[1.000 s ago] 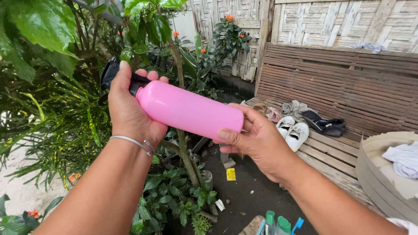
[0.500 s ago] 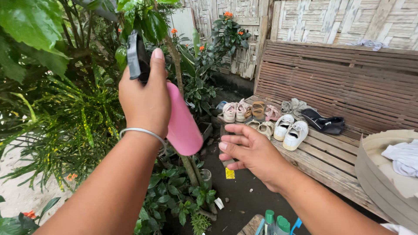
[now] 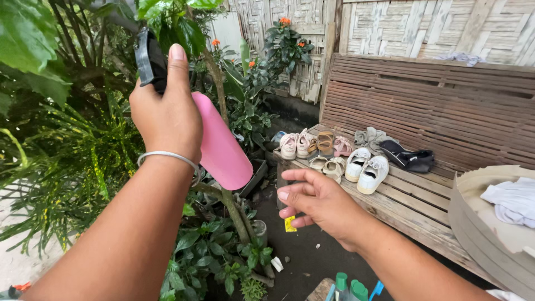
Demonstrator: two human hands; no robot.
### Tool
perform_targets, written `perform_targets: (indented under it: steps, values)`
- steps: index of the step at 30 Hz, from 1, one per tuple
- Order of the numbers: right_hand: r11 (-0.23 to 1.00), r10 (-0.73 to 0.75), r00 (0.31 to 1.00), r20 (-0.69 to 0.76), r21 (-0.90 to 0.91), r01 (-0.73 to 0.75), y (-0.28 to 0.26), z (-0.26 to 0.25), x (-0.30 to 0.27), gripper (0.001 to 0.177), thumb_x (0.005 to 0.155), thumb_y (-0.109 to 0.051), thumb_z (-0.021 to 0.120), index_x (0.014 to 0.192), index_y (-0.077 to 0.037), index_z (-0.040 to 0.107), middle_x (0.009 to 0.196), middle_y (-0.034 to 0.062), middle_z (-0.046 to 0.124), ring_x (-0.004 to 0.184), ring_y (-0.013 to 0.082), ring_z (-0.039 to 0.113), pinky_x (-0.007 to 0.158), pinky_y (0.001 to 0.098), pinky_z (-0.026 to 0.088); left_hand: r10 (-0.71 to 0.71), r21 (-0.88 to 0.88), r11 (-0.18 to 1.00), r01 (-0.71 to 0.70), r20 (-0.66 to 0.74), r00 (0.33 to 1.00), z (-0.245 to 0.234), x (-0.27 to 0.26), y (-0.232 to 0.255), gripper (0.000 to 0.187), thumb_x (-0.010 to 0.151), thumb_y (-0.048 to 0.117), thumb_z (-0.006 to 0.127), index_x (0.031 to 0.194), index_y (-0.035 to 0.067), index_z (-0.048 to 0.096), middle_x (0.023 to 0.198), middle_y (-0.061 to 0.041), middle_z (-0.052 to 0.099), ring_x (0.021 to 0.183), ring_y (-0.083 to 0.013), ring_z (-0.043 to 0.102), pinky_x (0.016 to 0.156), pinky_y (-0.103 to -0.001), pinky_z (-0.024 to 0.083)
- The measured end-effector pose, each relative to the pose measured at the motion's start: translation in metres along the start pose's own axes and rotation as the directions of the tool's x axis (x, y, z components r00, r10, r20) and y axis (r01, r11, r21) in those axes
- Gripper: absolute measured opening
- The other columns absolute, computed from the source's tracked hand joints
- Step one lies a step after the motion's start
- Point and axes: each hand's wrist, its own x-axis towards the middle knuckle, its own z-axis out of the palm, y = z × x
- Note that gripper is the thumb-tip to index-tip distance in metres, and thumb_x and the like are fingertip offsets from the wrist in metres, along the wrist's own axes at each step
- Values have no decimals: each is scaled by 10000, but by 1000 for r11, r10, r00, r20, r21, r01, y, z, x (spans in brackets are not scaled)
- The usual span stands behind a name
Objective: The person sprays water on the leaves of several plants by hand using a pink spray bottle and wipes off small debris or insects from the leaves.
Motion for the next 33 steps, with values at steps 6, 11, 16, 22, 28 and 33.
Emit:
perform_targets:
  steps: [6, 11, 16, 22, 28, 33]
  values:
    - [1000, -5, 1000, 9, 2, 5, -1, -4, 1, 589, 868, -289, 686, 1402, -100, 522, 1088, 53, 691, 894, 153, 720, 727, 305, 600, -45, -168, 985, 43, -8, 999, 6, 10, -6, 419, 960, 469, 681, 952, 50, 689, 800, -3, 706, 717, -90, 664, 672, -293, 554]
    - [1000, 1, 1000, 10, 2, -1, -1, -6, 2, 573, 865, -283, 690, 1386, -97, 541, 1094, 54, 688, 893, 152, 721, 728, 303, 600, 28, -121, 992, -42, -117, 993, 2, 15, -16, 445, 1004, 489, 685, 985, 46, 708, 848, -11, 707, 741, -97, 632, 681, -291, 538]
    - [1000, 5, 1000, 12, -1, -5, 0, -6, 2, 562, 870, -286, 688, 1379, -97, 546, 1093, 59, 684, 890, 151, 718, 724, 301, 596, -98, -181, 980, 82, -83, 992, -4, 26, -18, 457, 969, 498, 685, 945, 43, 719, 808, -10, 725, 680, -96, 634, 615, -287, 526]
    - [1000, 11, 1000, 19, -7, -11, 1, -4, 1, 537, 878, -280, 681, 1366, -93, 555, 1086, 49, 692, 888, 148, 714, 719, 301, 588, -120, -216, 971, 98, -91, 989, -9, 30, -25, 417, 959, 481, 703, 936, 65, 710, 802, -6, 709, 675, -90, 637, 604, -283, 537]
    - [1000, 22, 1000, 22, -2, -22, 3, -5, 0, 519, 886, -277, 669, 1360, -94, 561, 1062, 44, 699, 885, 144, 711, 727, 307, 592, -99, -318, 944, 93, -1, 995, -19, 36, -28, 404, 979, 459, 709, 899, 66, 664, 817, -27, 704, 699, -106, 661, 632, -284, 561]
    - [1000, 30, 999, 24, -6, -30, 4, -4, 0, 510, 890, -280, 669, 1354, -92, 570, 1053, 47, 695, 884, 144, 713, 738, 314, 597, -98, -441, 888, 128, 92, 991, -23, 32, -19, 375, 979, 428, 714, 914, 69, 630, 813, -35, 692, 703, -129, 668, 623, -301, 575]
